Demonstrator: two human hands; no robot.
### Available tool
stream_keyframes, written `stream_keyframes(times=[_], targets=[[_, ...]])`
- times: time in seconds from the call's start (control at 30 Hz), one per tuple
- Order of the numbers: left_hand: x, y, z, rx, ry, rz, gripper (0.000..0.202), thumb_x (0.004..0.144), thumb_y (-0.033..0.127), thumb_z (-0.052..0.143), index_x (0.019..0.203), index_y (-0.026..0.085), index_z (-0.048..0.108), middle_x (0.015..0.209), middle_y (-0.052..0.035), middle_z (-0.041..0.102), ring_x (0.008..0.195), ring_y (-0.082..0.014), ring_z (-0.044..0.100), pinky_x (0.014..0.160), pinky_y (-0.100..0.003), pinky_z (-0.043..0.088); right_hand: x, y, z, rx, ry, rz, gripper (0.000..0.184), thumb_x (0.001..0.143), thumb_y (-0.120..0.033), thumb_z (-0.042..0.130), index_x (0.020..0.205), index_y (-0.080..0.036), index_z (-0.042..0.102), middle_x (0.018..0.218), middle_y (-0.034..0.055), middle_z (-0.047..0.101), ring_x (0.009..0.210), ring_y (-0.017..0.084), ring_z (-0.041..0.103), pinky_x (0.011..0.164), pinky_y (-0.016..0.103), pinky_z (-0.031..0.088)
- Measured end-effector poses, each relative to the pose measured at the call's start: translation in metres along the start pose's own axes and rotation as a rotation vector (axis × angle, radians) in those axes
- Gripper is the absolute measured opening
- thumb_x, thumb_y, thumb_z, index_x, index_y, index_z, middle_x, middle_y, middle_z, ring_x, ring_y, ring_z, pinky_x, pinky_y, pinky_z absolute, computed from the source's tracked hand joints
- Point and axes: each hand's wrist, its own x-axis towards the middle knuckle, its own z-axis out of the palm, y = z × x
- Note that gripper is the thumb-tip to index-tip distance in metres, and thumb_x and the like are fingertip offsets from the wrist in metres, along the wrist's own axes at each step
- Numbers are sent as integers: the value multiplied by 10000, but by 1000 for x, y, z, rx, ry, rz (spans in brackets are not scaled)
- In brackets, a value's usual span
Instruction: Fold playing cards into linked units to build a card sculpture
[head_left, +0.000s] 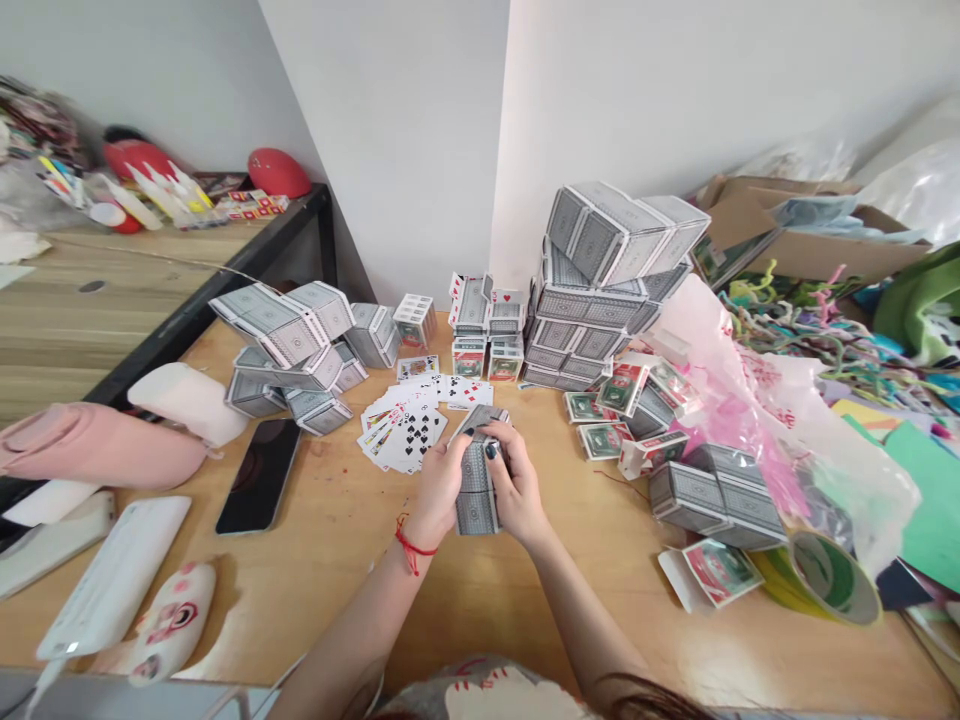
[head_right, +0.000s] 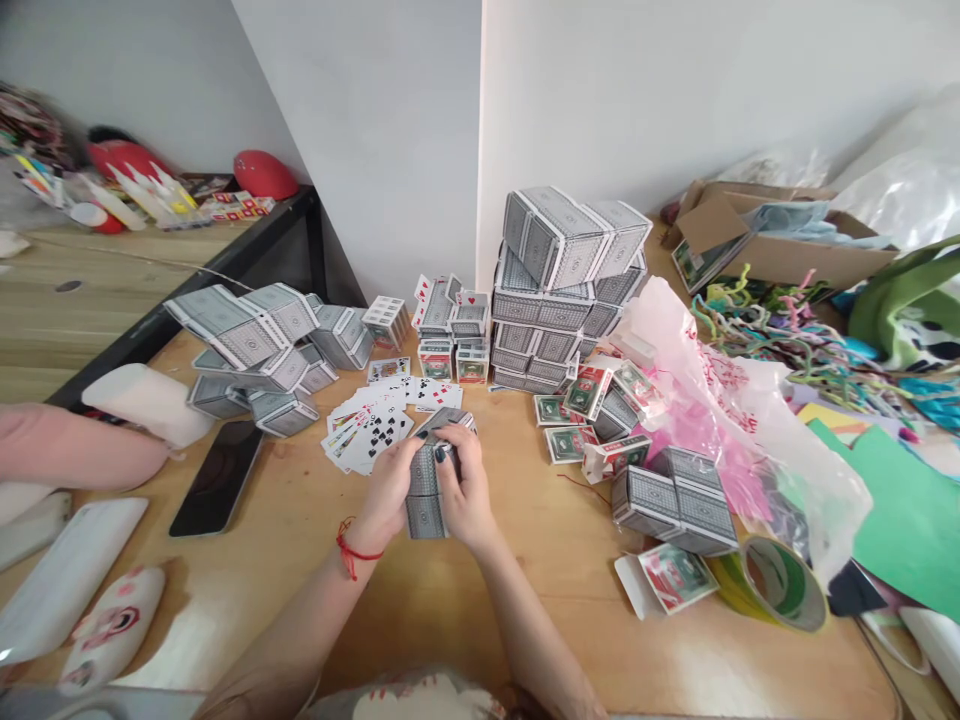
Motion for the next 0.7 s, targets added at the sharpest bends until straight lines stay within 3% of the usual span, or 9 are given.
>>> stream_keyframes(times=[0.37,0.7], targets=[[4,-7,-3,1,-27,21,174,691,259,503,562,166,431,527,39,422,480,-79,390,439,-198,324,2,-1,-6,-39,-67,-10,273,888,-289,329,1095,-236,500,1122,77,502,1111,208,436,983,426,327],[3,-6,-2,-19,-13,31,177,683,240,508,548,169,417,518,45,413,471,-74,380,431,-200,316,3,-1,-5,-12,-39,-25,245,882,-263,333,1030,-223,524,1083,81,508,1083,203,451,967,416,343]])
